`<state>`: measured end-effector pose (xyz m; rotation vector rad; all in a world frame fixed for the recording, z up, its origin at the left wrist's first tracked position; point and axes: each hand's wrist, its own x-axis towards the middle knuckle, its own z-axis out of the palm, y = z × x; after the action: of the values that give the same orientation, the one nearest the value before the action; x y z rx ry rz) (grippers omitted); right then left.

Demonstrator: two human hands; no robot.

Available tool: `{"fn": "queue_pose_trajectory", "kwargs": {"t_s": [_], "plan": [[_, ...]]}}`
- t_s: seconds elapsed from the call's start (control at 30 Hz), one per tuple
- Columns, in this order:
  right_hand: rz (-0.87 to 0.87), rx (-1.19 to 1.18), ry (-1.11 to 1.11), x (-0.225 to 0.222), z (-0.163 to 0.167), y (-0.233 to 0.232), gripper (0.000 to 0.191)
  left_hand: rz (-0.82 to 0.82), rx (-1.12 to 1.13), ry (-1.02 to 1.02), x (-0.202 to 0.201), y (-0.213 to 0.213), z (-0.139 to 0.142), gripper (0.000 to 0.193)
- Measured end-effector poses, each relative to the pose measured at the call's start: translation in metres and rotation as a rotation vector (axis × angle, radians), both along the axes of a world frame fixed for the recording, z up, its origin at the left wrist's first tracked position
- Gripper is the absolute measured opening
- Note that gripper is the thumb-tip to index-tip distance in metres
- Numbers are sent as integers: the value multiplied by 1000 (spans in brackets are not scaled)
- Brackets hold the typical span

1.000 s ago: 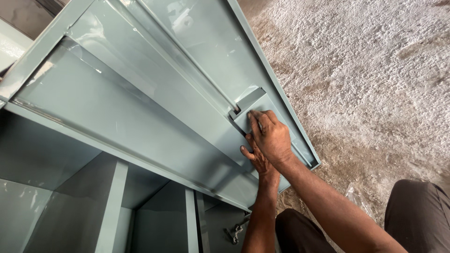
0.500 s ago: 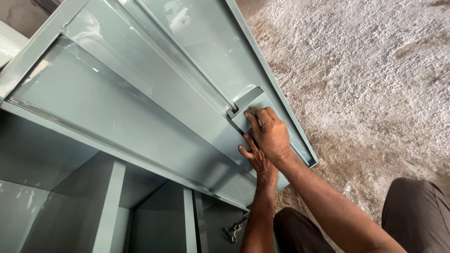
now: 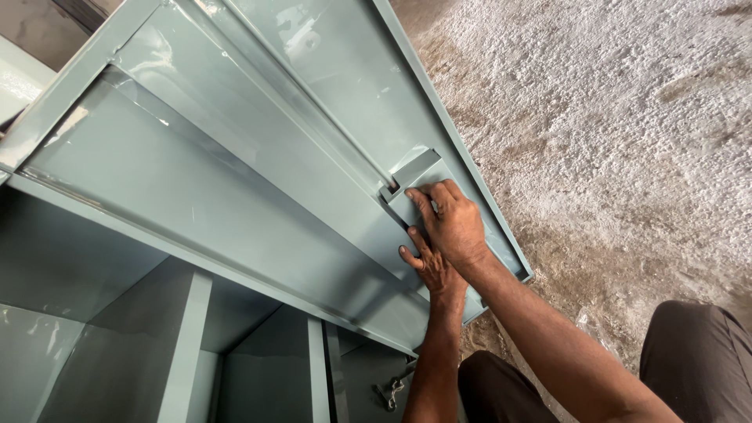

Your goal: The person sits on the floor, picks small fasteners from a container, positions a lock mechanism on the edge of a metal cabinet door, and tightens it using a wrench. They then attach a handle to a white door panel and press a metal panel into place on the cabinet.

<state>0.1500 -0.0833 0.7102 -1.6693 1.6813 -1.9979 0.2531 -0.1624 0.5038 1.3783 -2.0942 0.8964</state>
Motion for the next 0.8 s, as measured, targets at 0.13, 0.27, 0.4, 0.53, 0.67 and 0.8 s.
{"fn": "queue_pose_trajectory", "kwargs": {"t_s": [0.13,0.27,0.4,0.53,0.67,0.8], "plan": [[-20,-46,51,2,-2,-4,22,-17,27,5,0,-4,-3,105],[-61,-2,119,4,-6,-13,23,-28,126,47,-1,-3,-1,106],[-18,124,127,-2,-14,-17,38,-58,91,73,-6,7,16,107],[107,42,32,-7,-25,-12,46,33,517,154,-14,20,46,106],[105,-46,92,-7,-29,-12,33,42,505,160,-17,32,62,97],[28,18,225,-8,-27,-14,22,2,230,81,-19,34,51,85]]}}
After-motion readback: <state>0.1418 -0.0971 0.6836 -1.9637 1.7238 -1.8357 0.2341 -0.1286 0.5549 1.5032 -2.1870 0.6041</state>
